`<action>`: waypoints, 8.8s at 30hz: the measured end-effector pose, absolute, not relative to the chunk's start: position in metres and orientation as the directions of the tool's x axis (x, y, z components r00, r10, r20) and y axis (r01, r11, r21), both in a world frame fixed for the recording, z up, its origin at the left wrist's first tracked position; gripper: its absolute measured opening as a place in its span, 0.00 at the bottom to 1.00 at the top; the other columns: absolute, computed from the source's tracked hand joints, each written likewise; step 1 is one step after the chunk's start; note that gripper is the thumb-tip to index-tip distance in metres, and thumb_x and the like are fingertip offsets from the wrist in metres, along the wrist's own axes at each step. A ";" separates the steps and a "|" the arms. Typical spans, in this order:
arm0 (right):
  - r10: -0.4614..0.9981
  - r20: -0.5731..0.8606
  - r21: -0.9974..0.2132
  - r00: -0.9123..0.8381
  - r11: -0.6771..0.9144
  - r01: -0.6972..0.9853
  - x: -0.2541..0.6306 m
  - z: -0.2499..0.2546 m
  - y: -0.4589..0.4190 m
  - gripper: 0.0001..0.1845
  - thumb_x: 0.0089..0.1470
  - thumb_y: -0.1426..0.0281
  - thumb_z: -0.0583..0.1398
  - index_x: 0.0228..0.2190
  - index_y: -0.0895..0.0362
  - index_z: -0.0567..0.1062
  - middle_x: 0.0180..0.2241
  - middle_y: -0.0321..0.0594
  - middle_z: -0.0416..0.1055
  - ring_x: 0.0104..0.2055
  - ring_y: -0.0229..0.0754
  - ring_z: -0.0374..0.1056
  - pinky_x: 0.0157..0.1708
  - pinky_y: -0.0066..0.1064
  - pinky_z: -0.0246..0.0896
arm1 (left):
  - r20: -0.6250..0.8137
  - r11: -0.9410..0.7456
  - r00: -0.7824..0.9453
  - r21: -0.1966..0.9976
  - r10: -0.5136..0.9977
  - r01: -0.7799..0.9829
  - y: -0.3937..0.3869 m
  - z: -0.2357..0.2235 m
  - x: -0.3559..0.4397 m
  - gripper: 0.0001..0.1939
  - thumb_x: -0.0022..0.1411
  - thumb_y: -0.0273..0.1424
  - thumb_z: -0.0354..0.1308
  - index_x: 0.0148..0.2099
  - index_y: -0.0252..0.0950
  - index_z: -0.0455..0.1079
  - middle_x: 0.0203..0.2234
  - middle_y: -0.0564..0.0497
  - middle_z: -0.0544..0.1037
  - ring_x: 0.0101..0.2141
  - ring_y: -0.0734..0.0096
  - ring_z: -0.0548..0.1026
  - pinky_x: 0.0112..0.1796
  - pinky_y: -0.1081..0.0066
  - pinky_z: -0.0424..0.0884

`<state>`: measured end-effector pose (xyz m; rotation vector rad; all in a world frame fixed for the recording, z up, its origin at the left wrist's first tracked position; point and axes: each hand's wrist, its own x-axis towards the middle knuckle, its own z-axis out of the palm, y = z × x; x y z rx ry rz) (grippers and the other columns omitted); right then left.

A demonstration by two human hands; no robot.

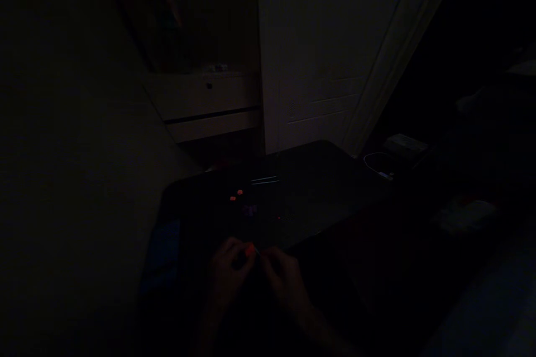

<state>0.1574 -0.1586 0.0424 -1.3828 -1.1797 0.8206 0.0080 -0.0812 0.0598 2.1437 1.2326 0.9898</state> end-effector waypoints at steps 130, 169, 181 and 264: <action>0.978 0.164 -0.650 -0.128 0.205 0.732 0.211 0.072 -0.136 0.06 0.60 0.69 0.64 0.36 0.54 0.84 0.33 0.38 0.83 0.32 0.41 0.76 0.31 0.28 0.57 | 0.232 -0.525 0.531 0.683 0.815 0.507 -0.071 0.059 -0.009 0.09 0.66 0.39 0.63 0.45 0.47 0.84 0.42 0.49 0.82 0.45 0.58 0.80 0.47 0.60 0.77; 0.956 0.098 -0.470 -0.276 0.289 0.834 0.210 0.098 -0.128 0.09 0.64 0.65 0.63 0.36 0.54 0.82 0.35 0.41 0.83 0.35 0.45 0.77 0.31 0.31 0.52 | 0.241 -0.547 0.540 0.651 0.806 0.526 -0.072 0.063 -0.007 0.09 0.67 0.40 0.63 0.43 0.46 0.83 0.41 0.49 0.82 0.44 0.59 0.80 0.46 0.61 0.76; 0.983 0.163 -0.727 -0.082 0.176 0.664 0.210 0.073 -0.139 0.11 0.67 0.67 0.60 0.37 0.55 0.82 0.35 0.38 0.83 0.36 0.41 0.77 0.35 0.27 0.59 | 0.222 -0.493 0.490 0.684 0.843 0.538 -0.073 0.066 -0.001 0.11 0.53 0.33 0.76 0.39 0.44 0.80 0.37 0.52 0.82 0.41 0.58 0.80 0.43 0.62 0.76; 0.898 -0.317 -0.757 -0.305 -0.046 0.651 0.229 0.090 -0.069 0.19 0.58 0.55 0.67 0.28 0.59 0.82 0.24 0.33 0.72 0.27 0.35 0.63 0.25 0.25 0.51 | 0.242 -0.434 0.396 0.734 0.886 0.523 -0.080 0.062 0.004 0.05 0.62 0.32 0.66 0.42 0.45 0.80 0.40 0.52 0.82 0.43 0.60 0.79 0.44 0.63 0.73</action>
